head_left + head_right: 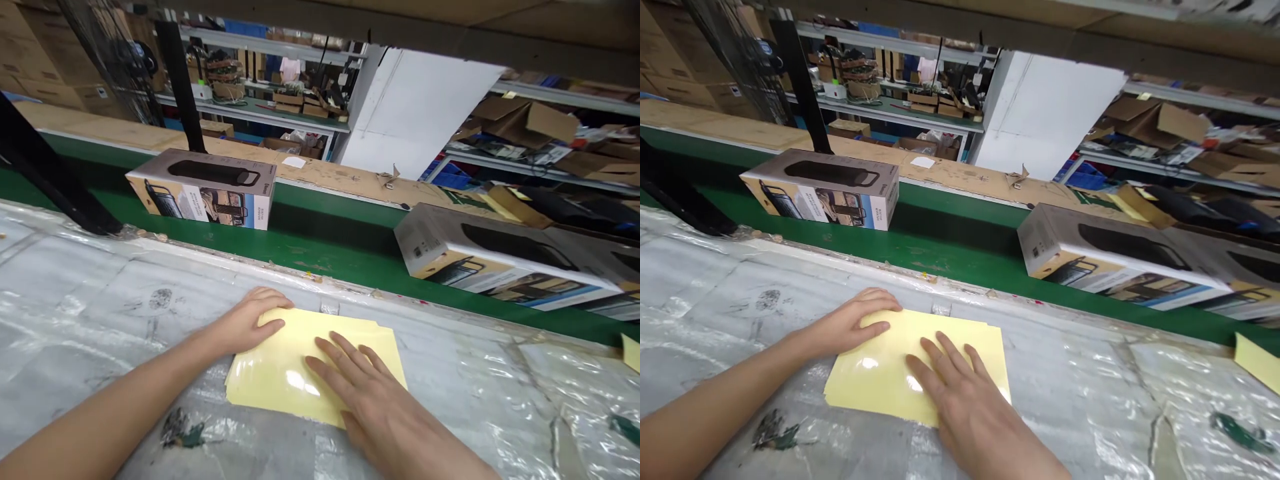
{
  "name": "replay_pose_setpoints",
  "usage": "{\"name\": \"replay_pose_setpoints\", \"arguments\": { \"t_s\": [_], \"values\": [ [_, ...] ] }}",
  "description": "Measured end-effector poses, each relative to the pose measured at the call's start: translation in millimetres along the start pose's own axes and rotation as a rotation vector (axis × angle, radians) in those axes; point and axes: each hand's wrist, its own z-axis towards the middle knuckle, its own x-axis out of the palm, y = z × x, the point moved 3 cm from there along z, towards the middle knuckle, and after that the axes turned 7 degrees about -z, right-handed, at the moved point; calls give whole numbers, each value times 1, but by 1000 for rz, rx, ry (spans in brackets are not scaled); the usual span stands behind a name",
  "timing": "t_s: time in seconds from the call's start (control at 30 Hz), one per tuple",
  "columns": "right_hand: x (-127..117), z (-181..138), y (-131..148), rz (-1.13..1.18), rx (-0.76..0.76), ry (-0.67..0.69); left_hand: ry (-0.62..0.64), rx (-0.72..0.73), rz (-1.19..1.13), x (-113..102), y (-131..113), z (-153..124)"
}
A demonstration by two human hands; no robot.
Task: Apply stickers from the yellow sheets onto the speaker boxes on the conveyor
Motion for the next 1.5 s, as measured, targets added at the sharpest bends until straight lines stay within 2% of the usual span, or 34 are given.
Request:
{"name": "replay_pose_setpoints", "arguments": {
  "t_s": [0.13, 0.3, 0.37, 0.47, 0.53, 0.6, 0.73, 0.83, 1.03, 1.5],
  "values": [
    [-6, -3, 2, -21, -11, -9, -123, -95, -111, 6, 4, 3],
    [-22, -8, -1, 117, -32, -53, -82, -188, -379, 1, 7, 3],
    [-25, -5, -4, 207, -30, -121, -128, -183, -399, -8, 8, 1],
    [-28, 7, -4, 261, 2, -309, -190, -170, -333, -25, 8, -1],
    [-30, 22, 2, 252, -9, -402, -139, -164, -293, -31, 8, -3],
    [-31, 41, 10, 215, -47, -421, -45, -140, -258, -35, 7, -5],
    [-31, 81, 22, 142, -101, -376, 171, -49, -192, -37, 2, -11],
    [-22, 101, 23, 146, -116, -321, 255, -14, -162, -35, 2, -14],
    [-8, 110, 20, 188, -120, -378, 269, -12, -119, -31, 5, -15],
    [-9, 111, 19, 263, -113, -356, 284, -66, -105, -31, 0, -14]
  ]
}}
